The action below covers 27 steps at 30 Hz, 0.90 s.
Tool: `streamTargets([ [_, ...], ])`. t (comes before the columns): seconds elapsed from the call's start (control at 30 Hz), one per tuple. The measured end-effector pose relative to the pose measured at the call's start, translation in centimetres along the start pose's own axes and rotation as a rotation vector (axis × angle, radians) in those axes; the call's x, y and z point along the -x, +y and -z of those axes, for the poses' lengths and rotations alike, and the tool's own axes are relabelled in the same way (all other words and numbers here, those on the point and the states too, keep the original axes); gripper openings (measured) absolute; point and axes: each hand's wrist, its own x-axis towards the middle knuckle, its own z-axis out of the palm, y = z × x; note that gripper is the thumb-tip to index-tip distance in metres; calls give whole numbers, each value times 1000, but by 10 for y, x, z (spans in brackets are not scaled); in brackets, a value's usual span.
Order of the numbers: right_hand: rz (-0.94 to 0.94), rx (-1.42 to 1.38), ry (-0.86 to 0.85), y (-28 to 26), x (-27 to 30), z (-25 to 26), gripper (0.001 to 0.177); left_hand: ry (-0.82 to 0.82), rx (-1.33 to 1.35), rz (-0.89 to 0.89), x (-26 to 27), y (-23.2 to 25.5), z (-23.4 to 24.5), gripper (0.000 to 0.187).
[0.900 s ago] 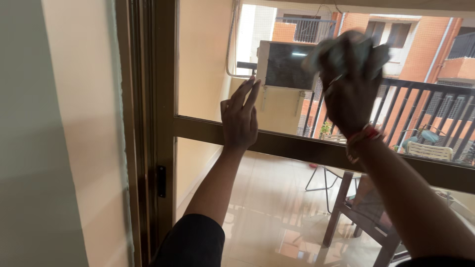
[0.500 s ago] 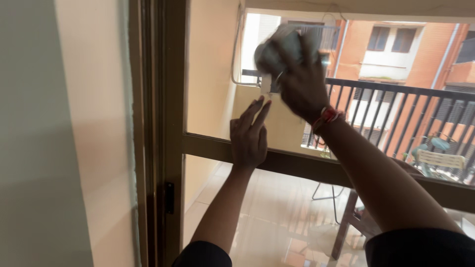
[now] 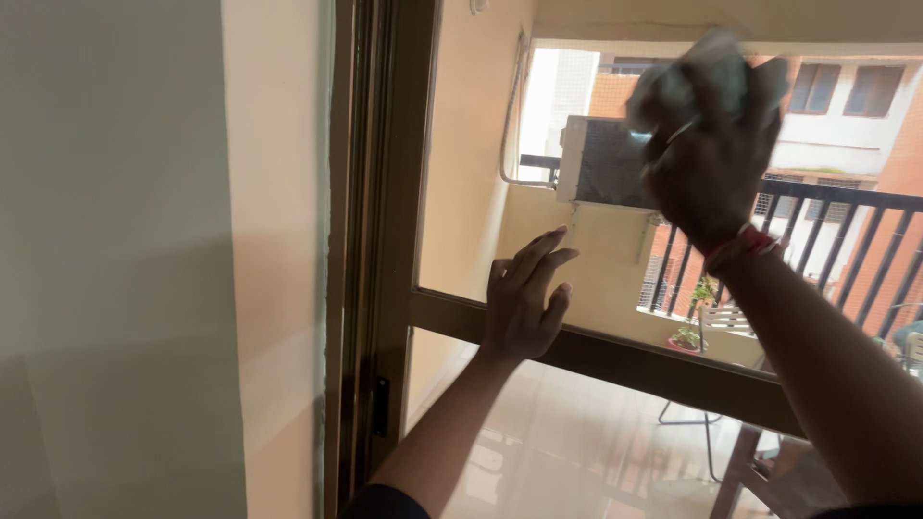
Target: The person cleans a glass window pane with a white cloth, using circular and sweeping hand motions to wipe across the surface.
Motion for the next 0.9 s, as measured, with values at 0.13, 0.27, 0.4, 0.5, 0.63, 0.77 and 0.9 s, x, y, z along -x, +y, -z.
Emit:
streamTargets([
  [0.13, 394, -264, -108, -49, 26, 4, 52, 8, -83, -89, -12, -47, 20, 46],
  [0.27, 644, -430, -286, -64, 31, 6, 53, 73, -168, 2, -14, -93, 41, 55],
  [0.4, 630, -403, -70, -35, 7, -5, 24, 70, -268, 137, -1, -110, 54, 66],
  [0.5, 434, -254, 78, -3, -17, -7, 15, 72, -188, 127, 3, -111, 56, 67],
  [0.63, 71, 2, 285, 15, -36, 9, 20, 146, -223, 86, 7, -107, 58, 64],
  [0.77, -19, 148, 280, -15, -45, 1, 28, 261, -199, 178, 8, -105, 62, 68],
  [0.9, -85, -381, 222, -90, -45, -41, 57, 309, -152, 221, 8, -104, 58, 72],
])
